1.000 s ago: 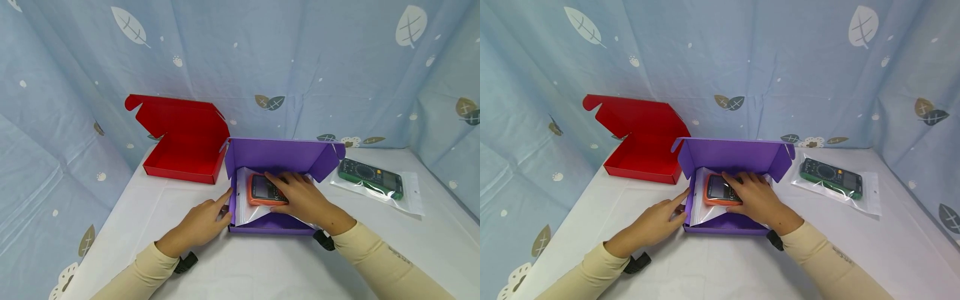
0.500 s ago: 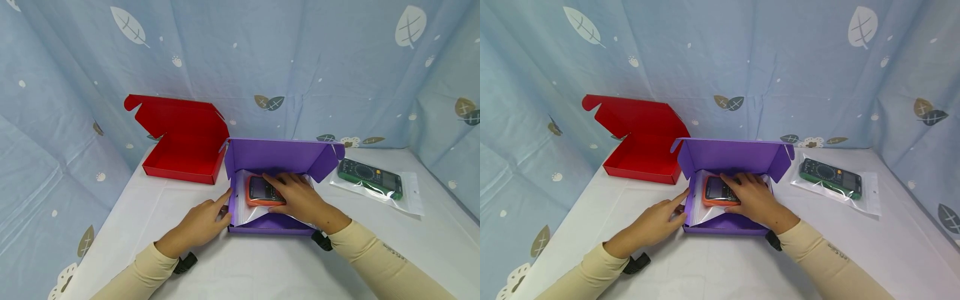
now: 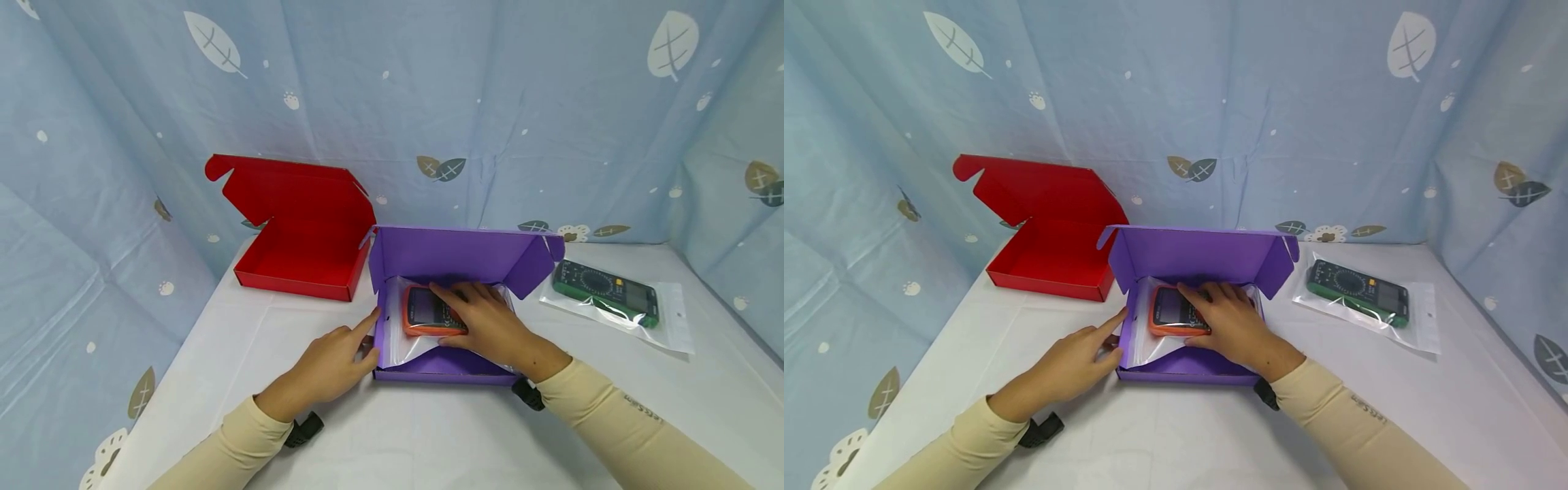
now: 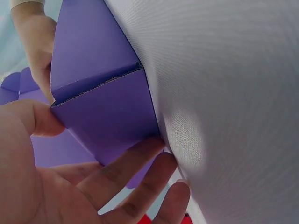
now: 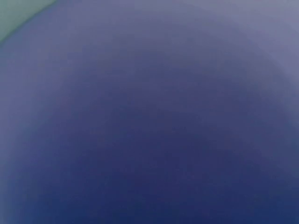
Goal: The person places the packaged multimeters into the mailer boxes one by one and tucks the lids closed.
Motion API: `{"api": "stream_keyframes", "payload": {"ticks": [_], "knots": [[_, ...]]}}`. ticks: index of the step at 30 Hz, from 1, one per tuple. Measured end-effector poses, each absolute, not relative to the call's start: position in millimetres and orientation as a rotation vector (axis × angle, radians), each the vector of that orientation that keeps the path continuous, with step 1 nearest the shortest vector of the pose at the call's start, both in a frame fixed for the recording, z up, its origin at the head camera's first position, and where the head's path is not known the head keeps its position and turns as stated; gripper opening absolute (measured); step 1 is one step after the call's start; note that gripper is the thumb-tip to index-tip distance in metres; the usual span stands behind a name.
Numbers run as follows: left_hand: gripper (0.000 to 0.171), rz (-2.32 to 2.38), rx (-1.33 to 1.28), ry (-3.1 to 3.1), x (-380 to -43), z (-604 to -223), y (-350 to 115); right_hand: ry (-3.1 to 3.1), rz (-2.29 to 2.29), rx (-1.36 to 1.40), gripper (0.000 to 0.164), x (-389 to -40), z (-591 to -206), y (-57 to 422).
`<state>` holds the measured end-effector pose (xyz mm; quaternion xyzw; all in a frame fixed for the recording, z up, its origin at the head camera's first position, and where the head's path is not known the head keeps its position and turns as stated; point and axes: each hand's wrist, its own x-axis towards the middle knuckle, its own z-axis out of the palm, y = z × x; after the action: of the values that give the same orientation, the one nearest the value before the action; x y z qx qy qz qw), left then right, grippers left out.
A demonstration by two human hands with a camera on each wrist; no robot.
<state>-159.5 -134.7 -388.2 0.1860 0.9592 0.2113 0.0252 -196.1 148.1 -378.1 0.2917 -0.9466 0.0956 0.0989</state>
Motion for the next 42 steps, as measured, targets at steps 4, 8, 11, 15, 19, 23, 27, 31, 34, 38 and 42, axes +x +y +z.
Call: {"api": "stream_keyframes", "payload": {"ticks": [4,8,11,15,19,23,27,31,34,38,42], "knots": [[0.062,0.654,0.58,2.967,-159,-388,-134,-2.802,0.285,0.861,0.091,-196,-380,148],[0.062,0.651,0.579,2.968,-160,-388,-134,-2.8,0.286,0.863,0.09,-196,-381,148],[0.062,0.645,0.581,2.972,-160,-389,-134,-2.794,0.279,0.864,0.089,-196,-382,148],[0.062,0.642,0.581,2.974,-161,-390,-135,-2.778,0.258,0.866,0.088,-197,-387,147],[0.062,0.647,0.577,2.971,-161,-391,-136,-2.764,0.243,0.882,0.088,-197,-391,145],[0.062,0.646,0.568,2.972,-162,-391,-136,-2.78,0.283,0.903,0.089,-196,-397,143],[0.062,0.647,0.563,2.971,-162,-390,-135,-2.826,0.322,0.883,0.09,-195,-401,143],[0.063,0.648,0.566,2.971,-161,-390,-134,-2.85,0.32,0.853,0.091,-193,-401,145],[0.063,0.644,0.567,2.974,-162,-390,-134,-2.853,0.32,0.846,0.091,-193,-400,145],[0.063,0.635,0.577,2.981,-162,-390,-134,-2.856,0.31,0.846,0.091,-193,-400,145],[0.063,0.632,0.58,2.984,-162,-390,-134,-2.864,0.296,0.859,0.09,-193,-401,144]]}}
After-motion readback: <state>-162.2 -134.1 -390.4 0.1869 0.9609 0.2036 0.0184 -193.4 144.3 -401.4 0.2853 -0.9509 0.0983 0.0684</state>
